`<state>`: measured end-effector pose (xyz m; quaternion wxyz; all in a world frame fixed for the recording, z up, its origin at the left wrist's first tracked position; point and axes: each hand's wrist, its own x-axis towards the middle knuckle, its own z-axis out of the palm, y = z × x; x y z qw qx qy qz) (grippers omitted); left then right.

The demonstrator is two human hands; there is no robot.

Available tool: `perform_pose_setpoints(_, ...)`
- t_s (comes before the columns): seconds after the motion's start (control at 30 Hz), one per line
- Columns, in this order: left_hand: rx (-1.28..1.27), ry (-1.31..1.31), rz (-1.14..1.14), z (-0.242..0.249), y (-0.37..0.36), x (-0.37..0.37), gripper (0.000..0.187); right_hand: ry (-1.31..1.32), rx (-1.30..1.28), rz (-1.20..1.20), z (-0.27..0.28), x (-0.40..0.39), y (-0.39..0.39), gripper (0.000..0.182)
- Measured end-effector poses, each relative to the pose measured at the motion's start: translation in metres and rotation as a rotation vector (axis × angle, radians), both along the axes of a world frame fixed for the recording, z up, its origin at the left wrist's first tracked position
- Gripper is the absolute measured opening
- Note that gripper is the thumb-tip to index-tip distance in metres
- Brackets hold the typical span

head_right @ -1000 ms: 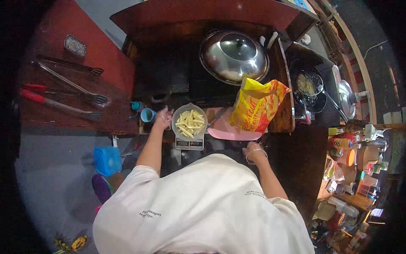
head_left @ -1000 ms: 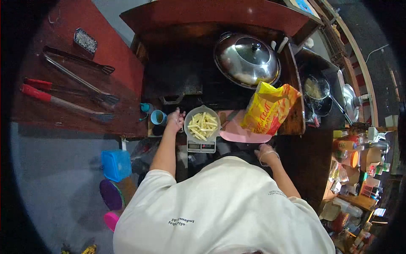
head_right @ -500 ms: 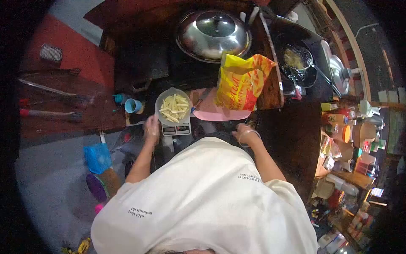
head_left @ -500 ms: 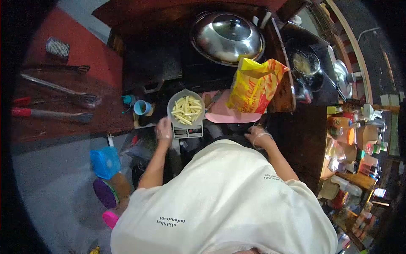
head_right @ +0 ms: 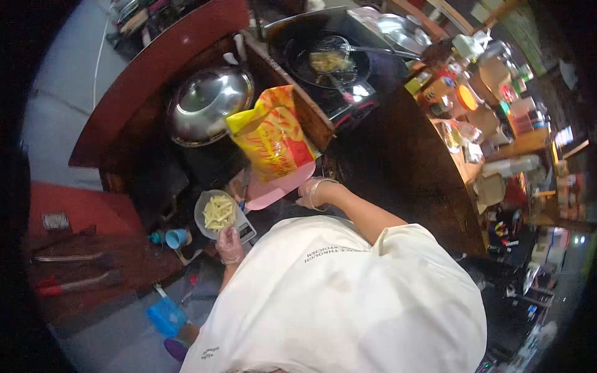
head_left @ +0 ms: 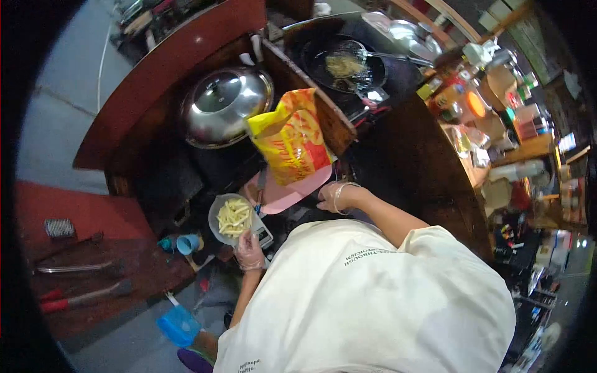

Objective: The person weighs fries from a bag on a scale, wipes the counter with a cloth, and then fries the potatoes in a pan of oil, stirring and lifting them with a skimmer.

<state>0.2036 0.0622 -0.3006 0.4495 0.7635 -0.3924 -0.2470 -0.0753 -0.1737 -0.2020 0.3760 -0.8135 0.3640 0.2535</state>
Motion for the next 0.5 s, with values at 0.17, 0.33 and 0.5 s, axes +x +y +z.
perform_pose_setpoints(0.17, -0.218, -0.358, -0.240, 0.078, -0.107, -0.027, 0.027, 0.083, 0.260, 0.029, 0.037, -0.061, -0.039, 0.036)
perform_pose_setpoints(0.33, -0.294, -0.362, -0.425, 0.149, -0.197, -0.115, 0.029, 0.039, -0.131, -0.213, 0.074, -0.187, -0.144, 0.037)
perform_pose_setpoints(0.5, -0.190, -0.598, -0.681, 0.177, -0.289, -0.223, 0.047, 0.037, -0.786, -0.613, 0.134, -0.265, -0.260, 0.036)
